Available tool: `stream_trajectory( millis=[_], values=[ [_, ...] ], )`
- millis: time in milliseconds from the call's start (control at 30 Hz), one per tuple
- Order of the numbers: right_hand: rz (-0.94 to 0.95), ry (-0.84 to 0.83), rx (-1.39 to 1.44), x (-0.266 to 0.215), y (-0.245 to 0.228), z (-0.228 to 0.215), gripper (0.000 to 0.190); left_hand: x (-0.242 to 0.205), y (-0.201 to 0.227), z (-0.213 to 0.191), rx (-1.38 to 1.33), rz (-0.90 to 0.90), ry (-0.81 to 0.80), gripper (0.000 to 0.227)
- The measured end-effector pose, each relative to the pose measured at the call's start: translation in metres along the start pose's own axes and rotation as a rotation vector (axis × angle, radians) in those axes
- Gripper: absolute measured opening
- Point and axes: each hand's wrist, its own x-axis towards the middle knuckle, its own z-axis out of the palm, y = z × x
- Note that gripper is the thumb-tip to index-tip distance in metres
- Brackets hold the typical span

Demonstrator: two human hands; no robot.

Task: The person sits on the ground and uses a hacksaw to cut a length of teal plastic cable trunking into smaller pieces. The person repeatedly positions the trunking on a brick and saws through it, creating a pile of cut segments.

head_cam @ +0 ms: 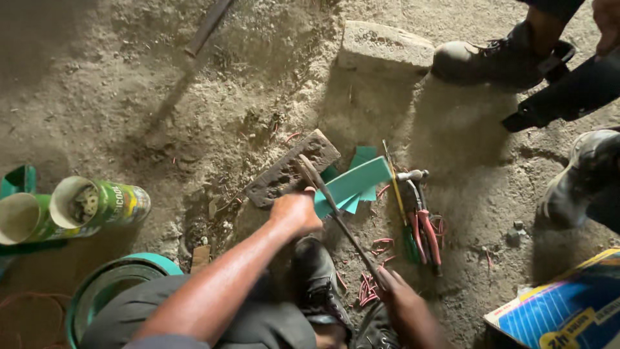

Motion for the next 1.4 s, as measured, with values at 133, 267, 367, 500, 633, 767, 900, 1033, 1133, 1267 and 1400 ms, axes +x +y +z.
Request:
stream_trajectory(
  millis=[133, 267, 367, 500, 633, 767, 900, 1033, 1133, 1267, 1400],
  values=[
    [-0.227, 0.116, 0.069, 0.033, -0.011, 0.026, 0.046, -0.003, 0.002, -0.011, 0.055, -0.095, -0.036, 0.04],
    [-0.119, 0.079, 0.197, -0.01, 0.011, 0.002, 0.051, -0.006, 0.003, -0.005, -0.06, -0.047, 0.001, 0.048],
    [0.075, -0.09, -0.076, -0.031, 0.013, -0.012, 0.069, -0.008, 0.0, 0.009, -0.042, 0.083, 0.007, 0.044],
    [-0.146, 0.089, 0.153, 0.004, -0.015, 0.003, 0.067, -0.002, 0.001, 0.004, 0.058, -0.021, -0.066, 0.035],
    [-0.139, 0.056, 0.097, 0.012, -0.035, 0.0, 0.052, -0.009, -0.001, 0.002, 0.041, -0.04, -0.043, 0.035],
    [0.225, -0.13, 0.108, -0.027, -0.03, -0.034, 0.054, -0.009, -0.002, 0.018, -0.027, 0.145, 0.062, 0.056],
    [-0.188, 0.102, 0.078, -0.002, -0.032, -0.019, 0.05, -0.004, -0.002, 0.012, -0.008, 0.092, -0.089, 0.057],
    [-0.306, 0.205, 0.127, 0.04, -0.025, 0.023, 0.05, -0.022, 0.01, 0.001, -0.048, 0.083, -0.044, 0.053],
    [0.008, 0.035, 0.207, 0.029, -0.018, 0.022, 0.053, -0.054, 0.027, 0.012, -0.112, 0.192, -0.089, 0.054],
    [-0.163, 0.272, 0.13, 0.028, -0.054, 0.002, 0.044, -0.072, 0.031, 0.025, -0.131, 0.261, 0.028, 0.054],
    [0.245, 0.016, 0.862, 0.072, -0.113, -0.022, 0.036, -0.059, 0.026, 0.041, -0.186, 0.235, 0.132, 0.063]
  ],
)
